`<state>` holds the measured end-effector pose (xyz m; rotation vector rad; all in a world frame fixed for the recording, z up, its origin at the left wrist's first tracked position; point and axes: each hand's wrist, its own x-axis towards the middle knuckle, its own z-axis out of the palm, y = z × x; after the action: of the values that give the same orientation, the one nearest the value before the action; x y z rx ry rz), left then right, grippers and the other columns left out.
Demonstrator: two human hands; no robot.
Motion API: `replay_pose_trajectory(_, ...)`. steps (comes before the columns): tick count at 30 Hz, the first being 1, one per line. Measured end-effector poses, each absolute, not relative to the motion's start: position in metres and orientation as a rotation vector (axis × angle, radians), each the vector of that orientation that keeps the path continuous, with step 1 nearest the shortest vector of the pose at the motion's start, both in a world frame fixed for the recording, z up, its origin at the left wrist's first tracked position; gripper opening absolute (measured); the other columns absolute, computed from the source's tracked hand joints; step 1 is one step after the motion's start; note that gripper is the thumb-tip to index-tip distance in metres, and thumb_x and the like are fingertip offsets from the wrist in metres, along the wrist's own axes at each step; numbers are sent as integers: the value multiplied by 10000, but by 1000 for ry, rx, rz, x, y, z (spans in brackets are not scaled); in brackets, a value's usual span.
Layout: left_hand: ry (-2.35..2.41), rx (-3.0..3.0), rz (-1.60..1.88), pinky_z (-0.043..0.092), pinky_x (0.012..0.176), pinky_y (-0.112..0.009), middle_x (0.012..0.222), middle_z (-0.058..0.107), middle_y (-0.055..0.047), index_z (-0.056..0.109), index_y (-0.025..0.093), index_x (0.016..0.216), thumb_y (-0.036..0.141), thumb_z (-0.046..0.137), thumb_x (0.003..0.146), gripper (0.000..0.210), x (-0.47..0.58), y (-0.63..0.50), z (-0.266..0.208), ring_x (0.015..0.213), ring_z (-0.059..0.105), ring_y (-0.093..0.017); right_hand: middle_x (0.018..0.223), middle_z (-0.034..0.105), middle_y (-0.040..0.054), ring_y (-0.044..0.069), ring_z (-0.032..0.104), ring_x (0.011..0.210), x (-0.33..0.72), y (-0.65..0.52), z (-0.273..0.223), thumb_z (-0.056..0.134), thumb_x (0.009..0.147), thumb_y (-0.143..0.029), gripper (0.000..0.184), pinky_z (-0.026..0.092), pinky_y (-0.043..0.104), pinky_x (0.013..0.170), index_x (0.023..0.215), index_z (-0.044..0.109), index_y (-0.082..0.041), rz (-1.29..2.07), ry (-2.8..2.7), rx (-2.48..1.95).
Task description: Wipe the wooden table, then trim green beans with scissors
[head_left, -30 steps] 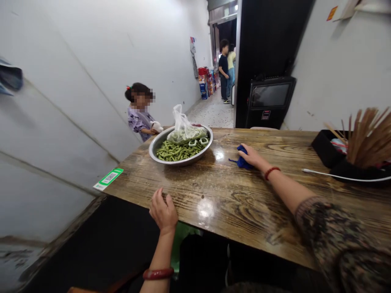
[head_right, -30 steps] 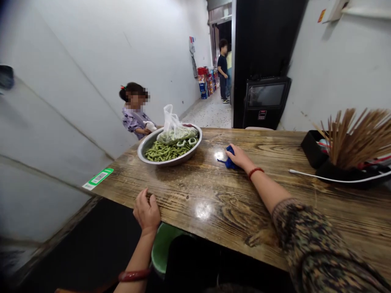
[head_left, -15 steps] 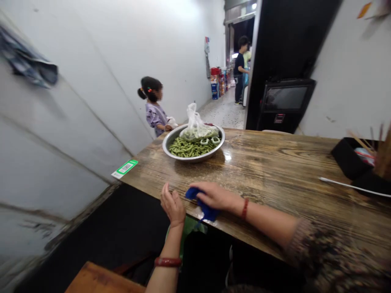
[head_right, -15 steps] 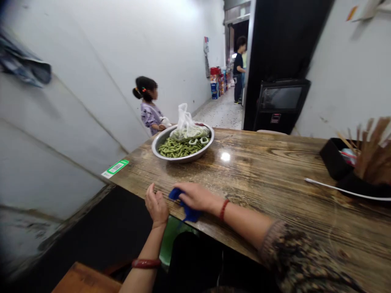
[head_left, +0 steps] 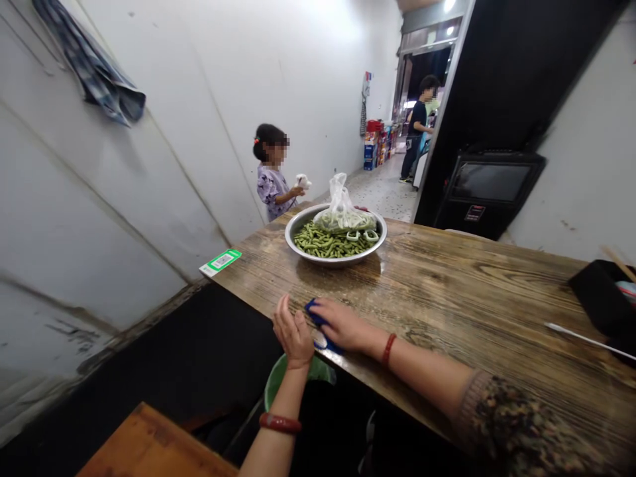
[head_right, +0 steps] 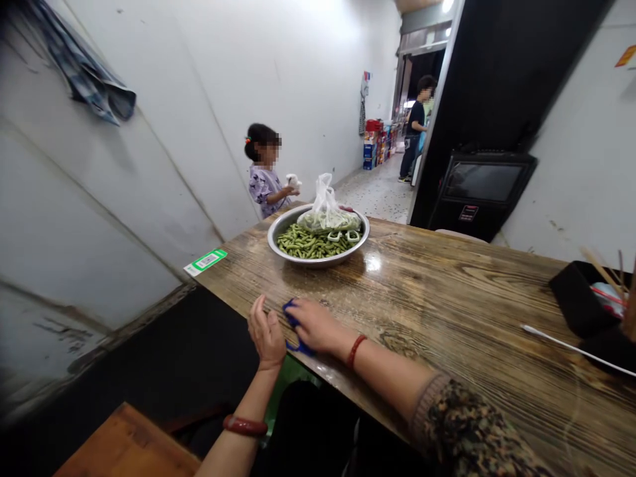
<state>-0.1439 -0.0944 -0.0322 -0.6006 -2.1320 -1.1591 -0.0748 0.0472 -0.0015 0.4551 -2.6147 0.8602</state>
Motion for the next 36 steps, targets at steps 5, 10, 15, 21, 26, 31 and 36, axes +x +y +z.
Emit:
replay_pose_trajectory(5,-2145,-637,-1143,325,1079,-461,1354,502,-206,423,118,1367,328,302,951,481,-144,-96,-33,1302,433,-270,1258,610,103,189,559,1173,-58,64,16,447,807,-65,507,446,371,1023,1295,519,-180,1059,-2426,628)
replay_pose_trajectory(10,-2143,-660,-1105,336,1066,-454,1343,520,-198,446,124,1356,325,335,945,471,-146,-95,-31,1275,461,-279,1302,581,129,239,526,1223,-32,215,25,465,834,-130,449,381,442,1078,1276,539,-163,733,-2520,-316)
replay_pose_trajectory(15,-2142,-678,-1089,333,1068,-444,1342,523,-199,444,114,1358,316,332,946,472,-146,-93,-28,1272,462,-276,1357,499,250,342,450,1290,-43,249,14,561,849,-260,489,338,505,1088,1293,520,-59,536,-2572,-739)
replay_pose_trajectory(21,-2152,-676,-1061,335,1069,-442,1332,532,-206,452,98,1344,326,320,945,478,-146,-93,-29,1277,462,-275,1411,482,195,267,442,1320,-51,109,0,553,870,-214,484,371,426,1094,1340,512,-109,692,-2674,147)
replay_pose_trajectory(26,-2181,-666,-1042,338,1066,-465,1327,535,-220,463,87,1334,366,336,935,504,-151,-93,-30,1279,465,-297,1339,579,95,165,519,1253,-2,60,18,464,858,-51,439,431,318,1043,1261,575,-187,997,-2536,753)
replay_pose_trajectory(31,-2189,-677,-1067,338,1062,-486,1325,537,-218,477,89,1323,406,339,919,532,-153,-88,-26,1269,472,-313,1365,556,77,187,484,1288,62,173,39,445,862,-66,493,357,395,1114,1337,502,-188,955,-2420,93)
replay_pose_trajectory(36,-2209,-663,-1082,315,1070,-512,1318,534,-218,485,90,1313,416,342,906,540,-152,-86,-25,1267,465,-329,1320,581,161,250,483,1272,108,285,30,447,808,8,465,279,481,1144,1241,572,-110,732,-2372,-780)
